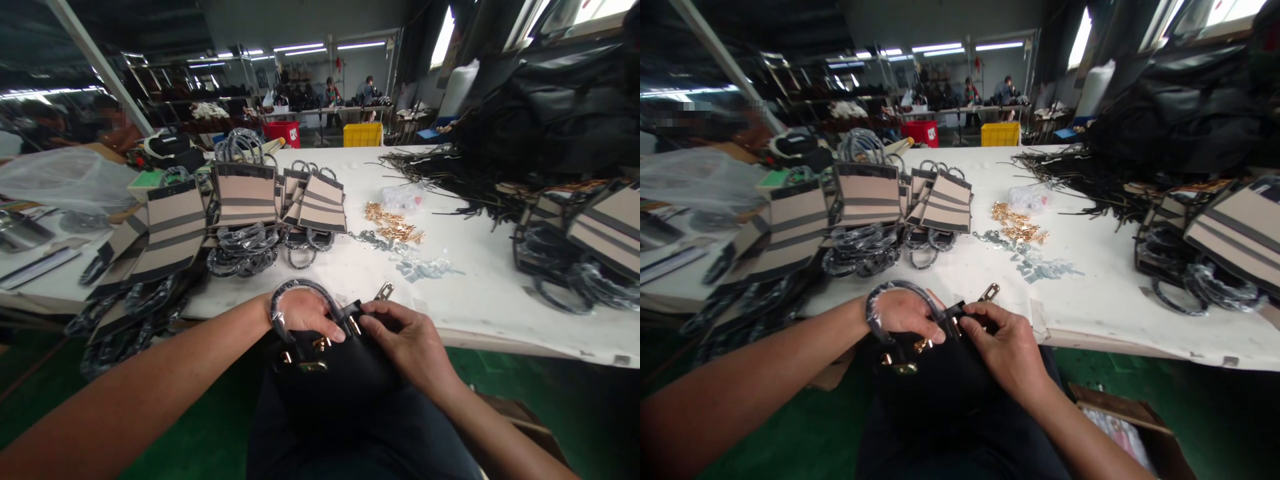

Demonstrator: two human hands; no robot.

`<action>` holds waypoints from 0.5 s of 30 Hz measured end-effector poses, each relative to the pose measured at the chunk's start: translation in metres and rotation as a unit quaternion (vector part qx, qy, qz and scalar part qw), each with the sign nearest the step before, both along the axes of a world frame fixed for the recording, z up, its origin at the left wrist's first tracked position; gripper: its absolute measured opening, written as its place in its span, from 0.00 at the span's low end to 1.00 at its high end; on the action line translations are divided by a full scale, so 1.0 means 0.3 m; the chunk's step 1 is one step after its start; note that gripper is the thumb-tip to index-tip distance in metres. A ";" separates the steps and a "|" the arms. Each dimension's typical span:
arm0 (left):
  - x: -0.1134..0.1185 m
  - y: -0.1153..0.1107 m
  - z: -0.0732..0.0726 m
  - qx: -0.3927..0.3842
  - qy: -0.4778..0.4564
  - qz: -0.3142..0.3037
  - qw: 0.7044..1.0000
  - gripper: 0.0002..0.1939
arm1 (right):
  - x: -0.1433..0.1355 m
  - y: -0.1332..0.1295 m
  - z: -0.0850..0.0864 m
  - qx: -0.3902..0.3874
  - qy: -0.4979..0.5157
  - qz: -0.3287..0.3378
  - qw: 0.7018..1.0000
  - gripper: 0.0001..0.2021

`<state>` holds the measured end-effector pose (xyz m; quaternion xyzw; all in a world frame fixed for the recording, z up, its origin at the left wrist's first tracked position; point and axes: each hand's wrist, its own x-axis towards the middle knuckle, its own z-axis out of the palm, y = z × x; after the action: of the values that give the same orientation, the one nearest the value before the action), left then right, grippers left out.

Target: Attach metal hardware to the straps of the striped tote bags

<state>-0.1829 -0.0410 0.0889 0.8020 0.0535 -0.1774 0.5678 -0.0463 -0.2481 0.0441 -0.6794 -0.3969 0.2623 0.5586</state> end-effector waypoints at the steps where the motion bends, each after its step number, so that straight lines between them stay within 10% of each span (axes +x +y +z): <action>1: -0.006 -0.003 0.003 -0.001 -0.001 0.004 1.000 0.11 | -0.004 -0.003 -0.007 0.013 -0.019 -0.002 1.000 0.13; 9: -0.014 -0.020 -0.022 0.000 -0.033 0.001 0.999 0.10 | -0.003 -0.037 -0.038 0.024 -0.254 0.026 0.966 0.06; 15: -0.029 -0.041 -0.018 -0.001 0.015 0.011 1.000 0.11 | 0.013 -0.057 0.064 -0.098 -0.142 0.139 0.975 0.07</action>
<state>-0.1918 -0.0533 0.0836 0.7981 0.0710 -0.1833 0.5695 -0.0423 -0.2652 0.0632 -0.6994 -0.5351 0.2754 0.3856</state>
